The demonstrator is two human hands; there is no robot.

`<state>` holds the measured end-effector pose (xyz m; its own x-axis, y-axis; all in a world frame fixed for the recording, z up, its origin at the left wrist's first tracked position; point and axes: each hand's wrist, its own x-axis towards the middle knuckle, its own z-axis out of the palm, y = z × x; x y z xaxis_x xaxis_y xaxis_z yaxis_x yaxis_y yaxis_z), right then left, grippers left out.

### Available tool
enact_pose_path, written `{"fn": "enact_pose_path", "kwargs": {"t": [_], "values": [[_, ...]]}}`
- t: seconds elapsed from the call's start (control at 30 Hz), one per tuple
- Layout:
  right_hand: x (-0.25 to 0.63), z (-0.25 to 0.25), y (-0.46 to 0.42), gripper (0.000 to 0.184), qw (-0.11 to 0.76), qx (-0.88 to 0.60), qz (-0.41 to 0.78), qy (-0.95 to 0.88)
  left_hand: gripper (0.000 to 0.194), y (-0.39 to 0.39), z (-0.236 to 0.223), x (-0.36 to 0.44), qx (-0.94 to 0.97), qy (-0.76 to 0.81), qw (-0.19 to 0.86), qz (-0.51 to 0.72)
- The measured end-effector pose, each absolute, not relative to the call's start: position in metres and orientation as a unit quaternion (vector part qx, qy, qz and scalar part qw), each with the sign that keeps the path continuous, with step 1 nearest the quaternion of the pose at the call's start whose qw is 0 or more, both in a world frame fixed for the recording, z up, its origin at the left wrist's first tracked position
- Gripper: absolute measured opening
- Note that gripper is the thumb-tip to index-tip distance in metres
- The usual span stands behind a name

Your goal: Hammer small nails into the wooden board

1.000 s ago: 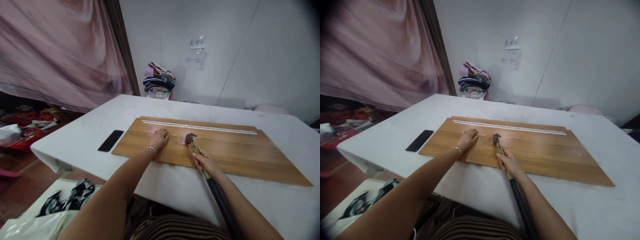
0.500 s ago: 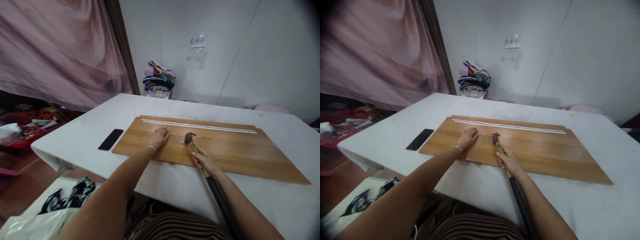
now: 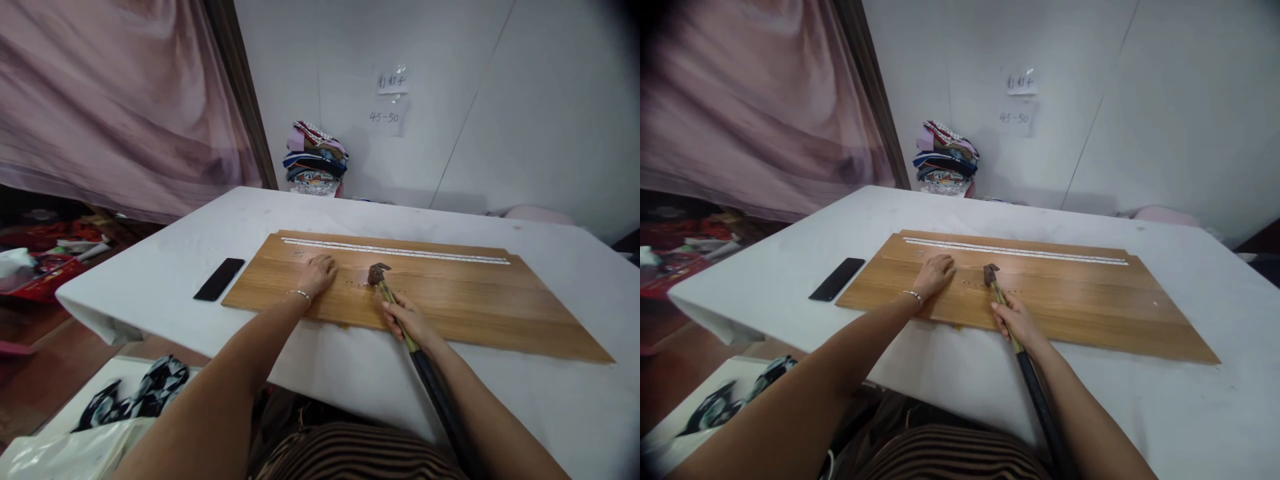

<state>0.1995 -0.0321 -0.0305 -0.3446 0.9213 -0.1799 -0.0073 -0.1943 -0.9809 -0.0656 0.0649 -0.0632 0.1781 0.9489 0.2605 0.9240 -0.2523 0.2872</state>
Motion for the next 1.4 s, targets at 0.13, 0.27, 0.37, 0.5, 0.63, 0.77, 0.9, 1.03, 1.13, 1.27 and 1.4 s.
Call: {"fn": "enact_pose_path", "kwargs": {"t": [0.13, 0.27, 0.37, 0.5, 0.63, 0.77, 0.9, 1.03, 1.13, 1.27, 1.4], "values": [[0.1996, -0.0274, -0.0327, 0.032, 0.366, -0.444, 0.634, -0.515, 0.027, 0.0647, -0.0635, -0.0653, 0.764, 0.615, 0.03, 0.193], [0.199, -0.025, -0.0335, 0.033, 0.356, -0.45, 0.642, -0.508, 0.026, 0.0644, -0.0629, -0.065, 0.764, 0.613, 0.034, 0.196], [0.199, -0.0247, -0.0339, 0.033, 0.357, -0.449, 0.644, -0.506, 0.026, 0.0645, -0.0629, -0.0651, 0.765, 0.611, 0.036, 0.198], [0.1998, -0.0264, -0.0338, 0.033, 0.368, -0.441, 0.644, -0.506, 0.026, 0.0647, -0.0633, -0.0655, 0.77, 0.608, 0.027, 0.194], [0.2001, -0.0308, -0.0321, 0.032, 0.368, -0.436, 0.643, -0.511, 0.025, 0.0649, -0.0632, -0.0651, 0.769, 0.61, 0.024, 0.192], [0.1998, -0.0317, -0.0307, 0.033, 0.365, -0.438, 0.642, -0.513, 0.026, 0.0649, -0.0627, -0.0649, 0.764, 0.615, 0.03, 0.194], [0.1999, -0.0265, -0.032, 0.034, 0.374, -0.439, 0.643, -0.505, 0.027, 0.0643, -0.0618, -0.0649, 0.767, 0.611, 0.03, 0.194], [0.1999, -0.0256, -0.0329, 0.035, 0.376, -0.441, 0.642, -0.502, 0.03, 0.0637, -0.0613, -0.0645, 0.761, 0.618, 0.029, 0.193], [0.1995, -0.0284, -0.0321, 0.034, 0.365, -0.446, 0.643, -0.504, 0.031, 0.0639, -0.0617, -0.0645, 0.763, 0.617, 0.028, 0.193], [0.2, -0.0293, -0.0317, 0.034, 0.365, -0.442, 0.647, -0.503, 0.028, 0.0641, -0.062, -0.0649, 0.767, 0.612, 0.024, 0.194], [0.201, -0.0284, -0.0322, 0.033, 0.372, -0.439, 0.644, -0.505, 0.027, 0.0637, -0.0613, -0.0647, 0.765, 0.614, 0.027, 0.192]]}}
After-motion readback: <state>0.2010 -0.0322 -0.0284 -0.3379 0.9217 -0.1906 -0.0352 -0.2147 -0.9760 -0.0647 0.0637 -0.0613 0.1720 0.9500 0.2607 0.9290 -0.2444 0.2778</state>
